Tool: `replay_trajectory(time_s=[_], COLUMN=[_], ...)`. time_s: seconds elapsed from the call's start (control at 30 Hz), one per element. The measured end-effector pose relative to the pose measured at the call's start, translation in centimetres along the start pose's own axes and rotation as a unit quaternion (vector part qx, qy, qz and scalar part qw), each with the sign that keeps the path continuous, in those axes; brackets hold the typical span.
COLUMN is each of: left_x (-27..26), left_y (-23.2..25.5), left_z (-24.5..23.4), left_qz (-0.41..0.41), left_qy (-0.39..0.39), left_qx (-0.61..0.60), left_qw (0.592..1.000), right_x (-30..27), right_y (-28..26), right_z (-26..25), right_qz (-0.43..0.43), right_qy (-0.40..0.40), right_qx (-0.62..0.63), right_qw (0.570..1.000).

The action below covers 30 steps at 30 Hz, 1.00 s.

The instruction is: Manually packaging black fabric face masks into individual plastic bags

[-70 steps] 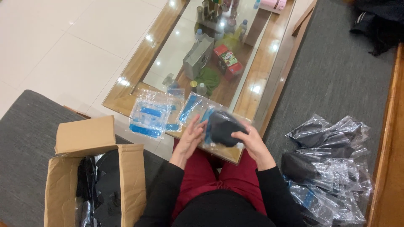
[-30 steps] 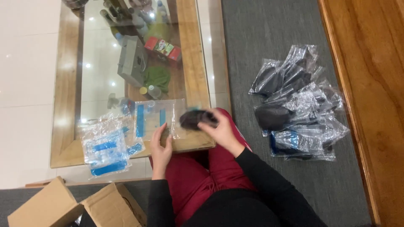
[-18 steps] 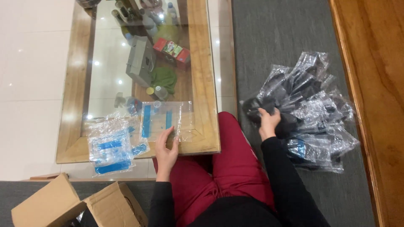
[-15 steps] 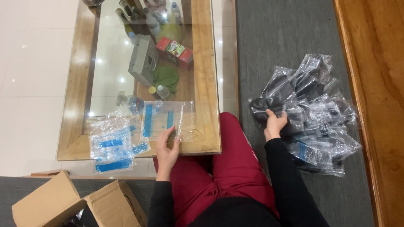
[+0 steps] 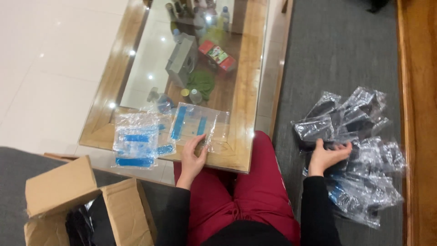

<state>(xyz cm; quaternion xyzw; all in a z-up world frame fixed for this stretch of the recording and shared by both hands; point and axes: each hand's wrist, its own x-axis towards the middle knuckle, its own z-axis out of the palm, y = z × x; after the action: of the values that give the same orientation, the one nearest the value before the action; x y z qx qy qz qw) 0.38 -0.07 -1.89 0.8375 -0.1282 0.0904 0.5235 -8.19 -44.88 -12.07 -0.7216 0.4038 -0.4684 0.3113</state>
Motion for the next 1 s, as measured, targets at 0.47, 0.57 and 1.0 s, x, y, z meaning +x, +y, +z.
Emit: replay_trajectory(time_s=[0.47, 0.57, 1.0], left_x=[-1.6, -3.2, -20.1], left_y=[6.2, 10.8, 12.5], left_z=[-3.9, -8.4, -27.0], left_qz=[0.028, 0.055, -0.210], left_qy=[0.100, 0.167, 0.230], left_qx=[0.039, 0.161, 0.536], left_qw=[0.994, 0.971, 0.785], right_x=[-12.4, -16.2, -16.9], right_y=[-22.8, -22.7, -24.3], right_z=[1.8, 3.8, 6.9], right_qz=[-0.395, -0.442, -0.413], right_qy=[-0.383, -0.484, -0.591], right_qx=[0.016, -0.031, -0.173], right_qw=[0.835, 0.754, 0.671])
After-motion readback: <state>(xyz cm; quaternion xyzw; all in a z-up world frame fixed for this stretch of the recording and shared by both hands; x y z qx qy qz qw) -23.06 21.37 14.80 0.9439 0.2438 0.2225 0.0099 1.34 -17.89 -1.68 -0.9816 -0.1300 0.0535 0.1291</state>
